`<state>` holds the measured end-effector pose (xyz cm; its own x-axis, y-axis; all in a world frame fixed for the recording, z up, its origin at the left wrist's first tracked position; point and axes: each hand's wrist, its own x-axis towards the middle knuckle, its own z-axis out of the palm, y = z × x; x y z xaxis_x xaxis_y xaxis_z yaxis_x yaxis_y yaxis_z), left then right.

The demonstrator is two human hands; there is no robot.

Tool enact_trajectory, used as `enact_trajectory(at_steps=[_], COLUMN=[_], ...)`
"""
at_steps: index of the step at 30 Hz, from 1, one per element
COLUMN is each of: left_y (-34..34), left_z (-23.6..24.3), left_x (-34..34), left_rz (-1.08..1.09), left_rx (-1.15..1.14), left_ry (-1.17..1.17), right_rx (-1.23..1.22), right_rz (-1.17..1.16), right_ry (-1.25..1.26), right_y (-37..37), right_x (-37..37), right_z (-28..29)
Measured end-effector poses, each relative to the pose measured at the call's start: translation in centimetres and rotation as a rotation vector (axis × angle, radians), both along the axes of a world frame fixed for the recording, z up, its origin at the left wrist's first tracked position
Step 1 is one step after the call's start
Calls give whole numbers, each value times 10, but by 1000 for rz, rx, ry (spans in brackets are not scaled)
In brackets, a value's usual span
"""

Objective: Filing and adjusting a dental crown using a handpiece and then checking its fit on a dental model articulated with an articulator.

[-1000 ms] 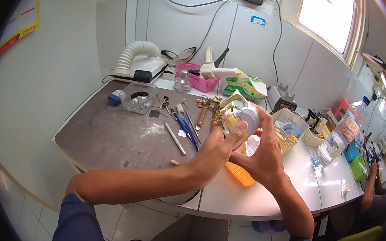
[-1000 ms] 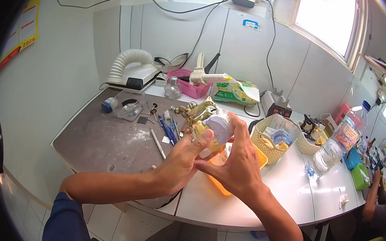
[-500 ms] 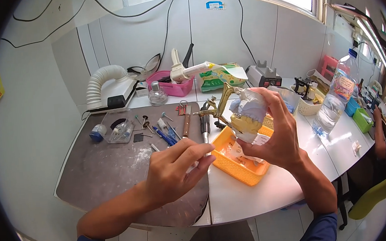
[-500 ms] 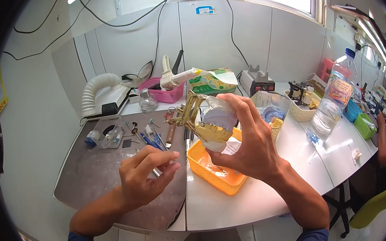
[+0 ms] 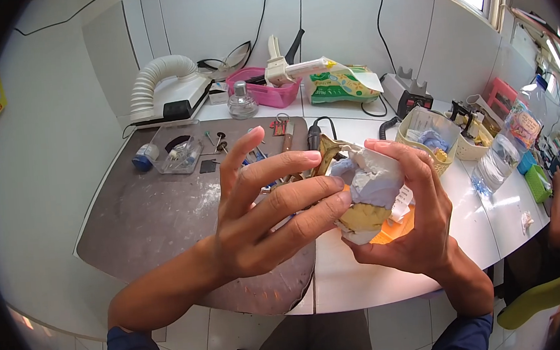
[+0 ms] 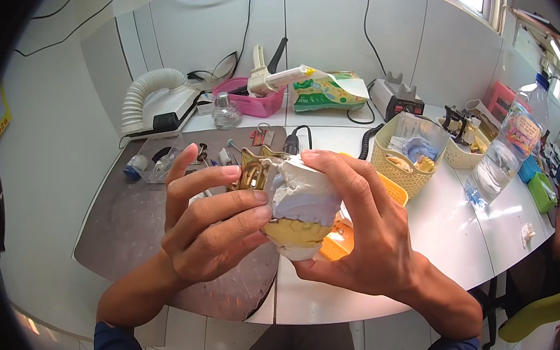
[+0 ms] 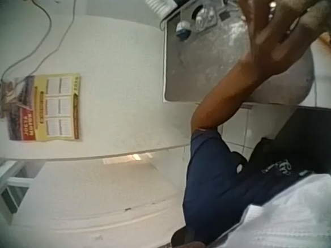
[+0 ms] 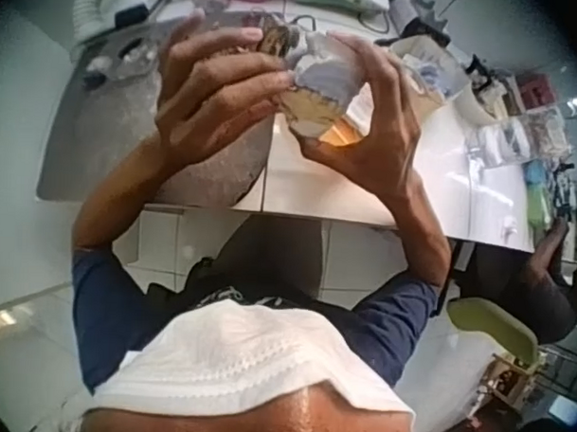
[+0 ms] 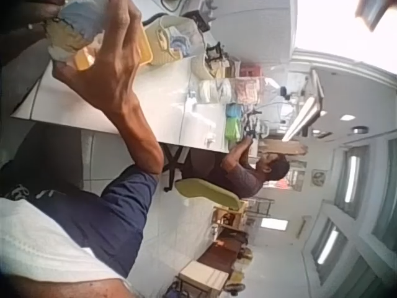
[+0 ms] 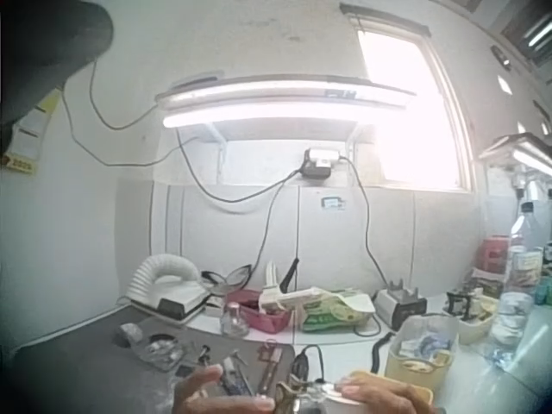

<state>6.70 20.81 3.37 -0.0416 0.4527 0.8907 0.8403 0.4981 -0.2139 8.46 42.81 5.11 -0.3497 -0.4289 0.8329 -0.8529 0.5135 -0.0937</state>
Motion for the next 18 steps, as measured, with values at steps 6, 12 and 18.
enact_trajectory(at_steps=[6, 12, 18], left_y=[-1, 2, 2], left_z=[-4, -2, -5], left_x=[1, 2, 2], left_rz=[-15, 7, 9], left_rx=[-4, -17, -15], left_ry=[27, 24, 46], right_rx=[2, -54, -13], right_rz=[12, 50, 16], right_ry=[-39, -88, -58], right_y=[1, 3, 4], right_x=[1, 1, 4], right_z=[-3, -5, -4])
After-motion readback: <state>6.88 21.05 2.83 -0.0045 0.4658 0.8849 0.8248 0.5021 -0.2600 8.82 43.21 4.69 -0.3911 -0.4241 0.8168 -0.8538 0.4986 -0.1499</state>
